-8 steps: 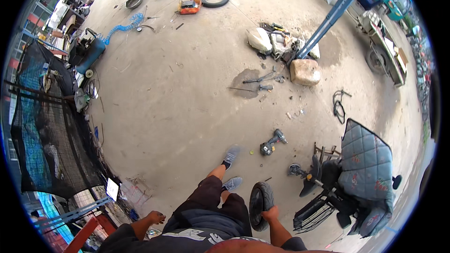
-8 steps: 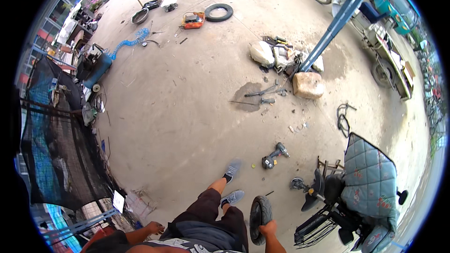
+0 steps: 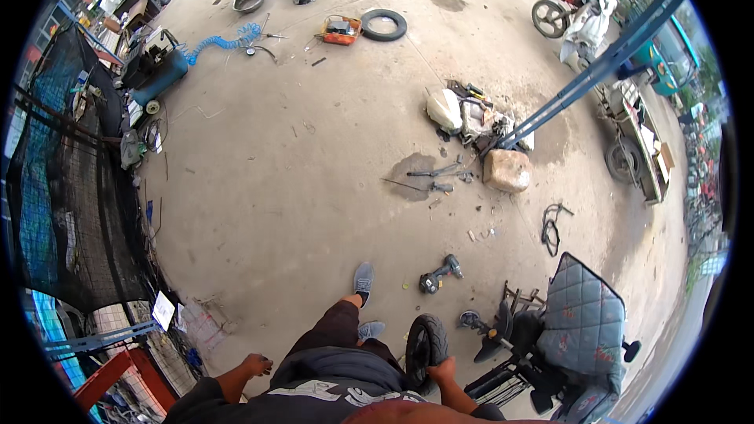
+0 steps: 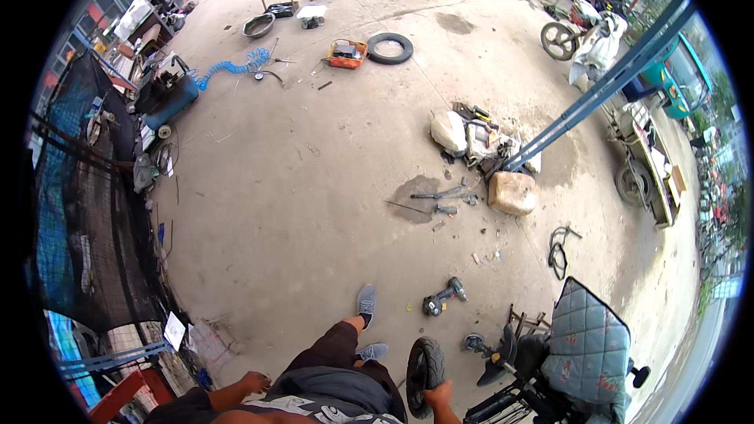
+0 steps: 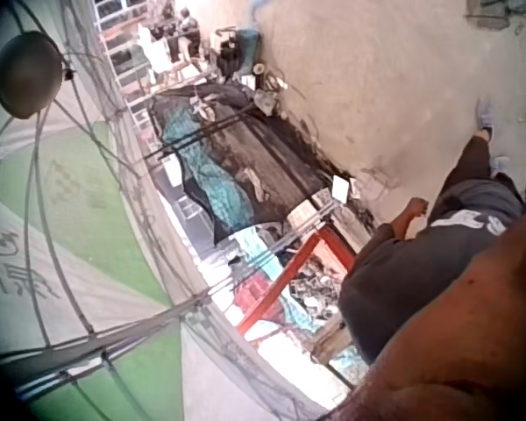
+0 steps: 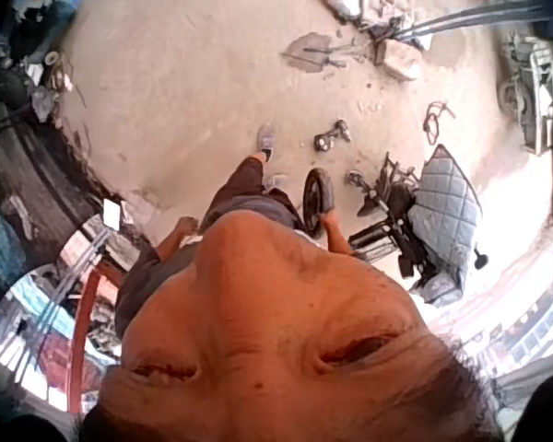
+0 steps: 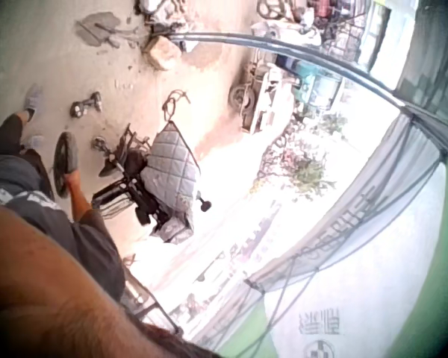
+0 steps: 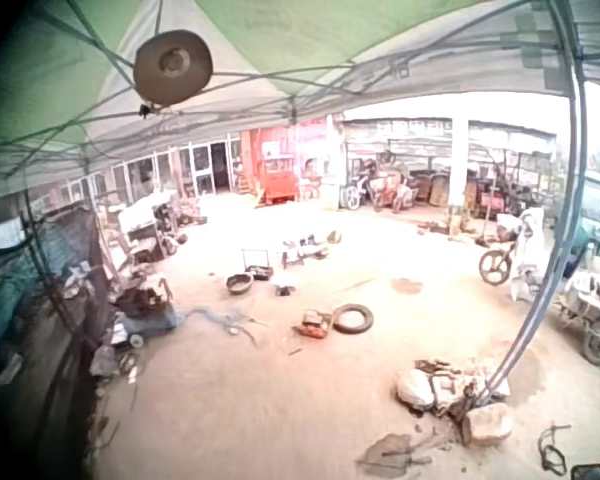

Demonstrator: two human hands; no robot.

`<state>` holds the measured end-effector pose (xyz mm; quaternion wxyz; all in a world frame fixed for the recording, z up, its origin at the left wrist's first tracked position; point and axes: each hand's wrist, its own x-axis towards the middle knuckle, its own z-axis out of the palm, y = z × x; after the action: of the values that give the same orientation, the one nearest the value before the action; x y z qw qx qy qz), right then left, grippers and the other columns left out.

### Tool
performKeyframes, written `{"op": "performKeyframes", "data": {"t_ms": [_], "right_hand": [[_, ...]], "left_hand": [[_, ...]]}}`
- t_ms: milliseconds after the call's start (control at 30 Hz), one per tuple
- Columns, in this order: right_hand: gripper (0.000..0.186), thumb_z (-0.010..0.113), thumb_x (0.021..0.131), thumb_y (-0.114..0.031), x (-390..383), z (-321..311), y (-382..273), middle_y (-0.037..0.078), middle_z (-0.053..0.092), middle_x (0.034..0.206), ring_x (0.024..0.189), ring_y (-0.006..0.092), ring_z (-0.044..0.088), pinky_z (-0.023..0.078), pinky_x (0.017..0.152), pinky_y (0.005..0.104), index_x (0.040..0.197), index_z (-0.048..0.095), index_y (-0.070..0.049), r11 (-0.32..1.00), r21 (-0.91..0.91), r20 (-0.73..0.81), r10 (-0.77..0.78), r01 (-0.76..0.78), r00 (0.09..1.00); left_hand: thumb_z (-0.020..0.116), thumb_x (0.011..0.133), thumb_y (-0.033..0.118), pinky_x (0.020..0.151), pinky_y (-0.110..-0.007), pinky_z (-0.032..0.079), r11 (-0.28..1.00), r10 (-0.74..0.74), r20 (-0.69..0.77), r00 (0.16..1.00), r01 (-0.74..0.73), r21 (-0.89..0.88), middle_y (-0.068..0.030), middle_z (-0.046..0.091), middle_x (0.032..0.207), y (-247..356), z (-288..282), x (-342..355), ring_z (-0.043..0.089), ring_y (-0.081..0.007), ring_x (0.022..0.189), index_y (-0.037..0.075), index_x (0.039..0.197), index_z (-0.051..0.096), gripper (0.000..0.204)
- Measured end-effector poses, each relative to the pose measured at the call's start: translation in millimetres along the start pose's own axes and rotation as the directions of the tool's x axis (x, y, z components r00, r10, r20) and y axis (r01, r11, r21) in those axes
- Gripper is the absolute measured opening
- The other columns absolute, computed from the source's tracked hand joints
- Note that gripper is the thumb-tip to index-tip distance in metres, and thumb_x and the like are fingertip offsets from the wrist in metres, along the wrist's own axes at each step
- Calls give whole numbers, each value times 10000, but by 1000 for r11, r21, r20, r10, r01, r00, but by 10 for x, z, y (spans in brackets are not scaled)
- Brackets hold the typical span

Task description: The person walks through a cluttered workshop, picks up a tire iron, and approaches a scooter. They remove the front wheel from the scooter and place it on the ground. They then use a tire iron to pry the tire off the rim.

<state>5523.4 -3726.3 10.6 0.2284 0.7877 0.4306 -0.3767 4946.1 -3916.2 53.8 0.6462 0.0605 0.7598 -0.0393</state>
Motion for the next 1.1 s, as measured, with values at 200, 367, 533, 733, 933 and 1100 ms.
{"op": "performKeyframes", "data": {"t_ms": [200,367,533,733,933,1100], "right_hand": [[854,907,536,-245,193,-745,-712,279,657,1083,1023,423,663,554,867,441,1180,475,116,999,28,-119,-22,25,993],[850,899,546,-263,473,-1246,-1241,277,652,1123,1072,402,653,544,905,428,1185,486,117,998,-47,-120,-39,34,992],[788,876,564,-295,979,-1561,-1714,262,647,1148,1125,372,637,531,944,418,1169,535,77,989,-130,-112,-83,69,990],[704,837,612,-285,1344,-2210,-2735,284,633,1174,1137,376,632,523,951,423,1135,568,102,970,-239,9,-35,36,999],[695,839,618,-302,2064,-2767,-3776,292,637,1158,1139,391,628,523,947,431,1113,576,109,950,-247,50,-183,190,982],[752,876,555,-295,2134,-3539,-4929,294,644,1121,1098,401,642,537,922,437,1111,564,104,939,-259,22,-230,228,973]], "left_hand": [[622,932,223,646,-368,548,927,200,-176,964,-244,-284,-150,726,923,669,-240,201,725,-254,757,-71,1057,685,325],[616,901,124,601,-363,556,857,174,-286,942,-288,-427,-158,711,840,941,-376,445,706,-252,682,-69,1015,696,238],[634,871,46,539,-402,572,854,35,-305,952,-187,-486,-160,692,759,1247,-502,472,683,-259,610,-82,941,698,159],[671,889,136,465,-391,528,867,-97,-322,942,-79,-492,-155,660,660,2075,-724,259,651,-247,553,-75,860,708,217],[718,844,335,573,-418,525,912,-41,-403,914,-130,-389,-136,676,625,3017,-792,76,654,-259,565,-17,800,753,356],[742,813,433,720,-381,538,983,137,-197,971,-158,-96,-144,730,778,3497,-1041,429,699,-239,737,-11,842,769,446]]}}
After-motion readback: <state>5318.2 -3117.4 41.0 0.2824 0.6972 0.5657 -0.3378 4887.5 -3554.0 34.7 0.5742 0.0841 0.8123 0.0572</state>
